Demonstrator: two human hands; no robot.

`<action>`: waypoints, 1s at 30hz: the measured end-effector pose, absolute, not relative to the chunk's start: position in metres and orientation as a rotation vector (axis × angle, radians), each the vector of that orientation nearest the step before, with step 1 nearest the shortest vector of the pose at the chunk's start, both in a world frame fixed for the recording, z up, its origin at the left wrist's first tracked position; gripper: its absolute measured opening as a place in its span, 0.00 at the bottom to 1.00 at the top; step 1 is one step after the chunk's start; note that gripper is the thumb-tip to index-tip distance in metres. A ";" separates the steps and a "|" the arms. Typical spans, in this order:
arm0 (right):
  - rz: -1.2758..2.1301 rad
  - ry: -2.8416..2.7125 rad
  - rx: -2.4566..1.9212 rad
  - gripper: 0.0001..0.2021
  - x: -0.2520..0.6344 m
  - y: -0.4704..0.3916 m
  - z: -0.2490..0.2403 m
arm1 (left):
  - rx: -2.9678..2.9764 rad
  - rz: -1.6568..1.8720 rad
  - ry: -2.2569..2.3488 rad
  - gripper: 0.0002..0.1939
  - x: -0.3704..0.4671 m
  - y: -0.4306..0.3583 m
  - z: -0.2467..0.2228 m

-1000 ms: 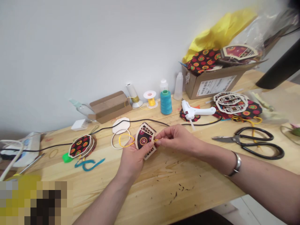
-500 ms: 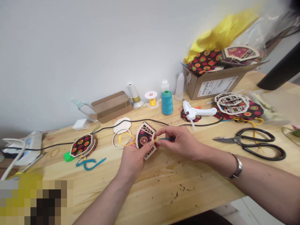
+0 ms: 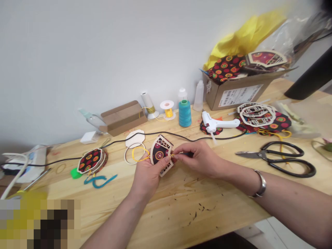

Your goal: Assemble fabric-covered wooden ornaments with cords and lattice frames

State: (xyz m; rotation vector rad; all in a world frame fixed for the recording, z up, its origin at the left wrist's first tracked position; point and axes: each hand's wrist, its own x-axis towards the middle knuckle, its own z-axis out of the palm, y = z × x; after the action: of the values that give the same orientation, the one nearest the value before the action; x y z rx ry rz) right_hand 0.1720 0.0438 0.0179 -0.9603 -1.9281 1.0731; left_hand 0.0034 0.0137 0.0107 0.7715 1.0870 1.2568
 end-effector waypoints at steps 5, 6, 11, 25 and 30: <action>1.119 -1.892 -0.973 0.07 0.171 0.044 0.018 | 0.782 1.253 1.078 0.15 0.003 0.013 0.010; 1.119 -1.895 -0.978 0.08 0.171 0.043 0.018 | 0.783 1.252 1.080 0.15 0.003 0.013 0.009; 1.136 -1.962 -1.040 0.10 0.172 0.042 0.021 | 0.795 1.238 1.089 0.16 0.001 0.013 0.006; 1.428 -1.692 -1.047 0.18 0.177 0.054 0.025 | 0.896 1.141 1.167 0.21 0.002 0.011 0.010; 1.454 -1.626 -1.057 0.21 0.177 0.053 0.024 | 0.937 1.094 1.265 0.21 0.002 0.009 0.012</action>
State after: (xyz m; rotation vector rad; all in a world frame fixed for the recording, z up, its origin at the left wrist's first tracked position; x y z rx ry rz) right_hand 0.1768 0.0535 0.0241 -1.0574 -1.6257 1.4540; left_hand 0.0025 0.0094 0.0117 0.9372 1.2649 1.0944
